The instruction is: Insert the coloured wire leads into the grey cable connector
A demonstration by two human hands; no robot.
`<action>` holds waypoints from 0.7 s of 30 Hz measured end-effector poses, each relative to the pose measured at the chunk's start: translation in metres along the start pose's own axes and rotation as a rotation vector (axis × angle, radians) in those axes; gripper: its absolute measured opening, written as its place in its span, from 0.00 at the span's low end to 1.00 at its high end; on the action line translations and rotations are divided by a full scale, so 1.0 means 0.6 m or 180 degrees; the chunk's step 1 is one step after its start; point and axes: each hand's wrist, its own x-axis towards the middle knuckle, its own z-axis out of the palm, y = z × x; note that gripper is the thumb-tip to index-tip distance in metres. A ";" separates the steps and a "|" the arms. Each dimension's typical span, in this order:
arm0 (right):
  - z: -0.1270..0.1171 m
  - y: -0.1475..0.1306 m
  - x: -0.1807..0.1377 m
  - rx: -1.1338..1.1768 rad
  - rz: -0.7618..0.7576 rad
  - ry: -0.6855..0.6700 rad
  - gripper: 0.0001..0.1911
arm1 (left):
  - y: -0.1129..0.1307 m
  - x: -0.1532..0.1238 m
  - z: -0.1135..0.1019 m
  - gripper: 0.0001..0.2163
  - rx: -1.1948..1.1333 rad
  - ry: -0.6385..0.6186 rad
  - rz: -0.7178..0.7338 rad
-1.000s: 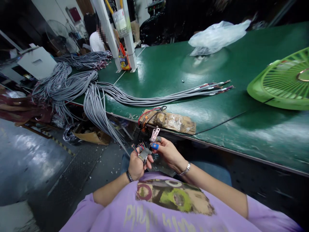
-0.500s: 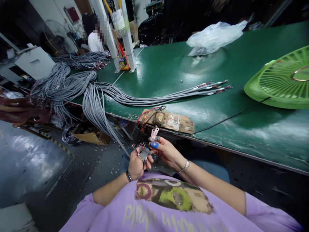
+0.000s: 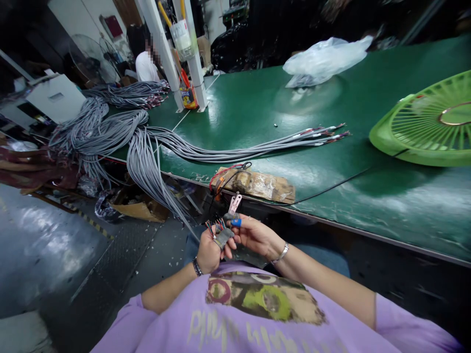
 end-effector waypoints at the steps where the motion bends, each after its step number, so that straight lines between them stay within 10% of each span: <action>1: 0.001 -0.001 -0.002 0.0032 -0.0028 -0.0028 0.11 | -0.001 0.001 0.000 0.15 0.0029 0.0018 -0.0027; 7: 0.001 0.001 -0.006 -0.0482 -0.0131 -0.0156 0.12 | -0.004 0.005 -0.004 0.16 0.0086 0.0076 -0.0014; 14: 0.009 0.005 -0.003 -0.1508 -0.1327 0.0474 0.13 | -0.007 0.005 -0.008 0.16 0.0351 -0.0084 -0.0024; 21: 0.009 0.000 -0.001 -0.1789 -0.1145 0.0424 0.14 | -0.006 0.007 -0.011 0.17 0.0565 -0.0117 0.0070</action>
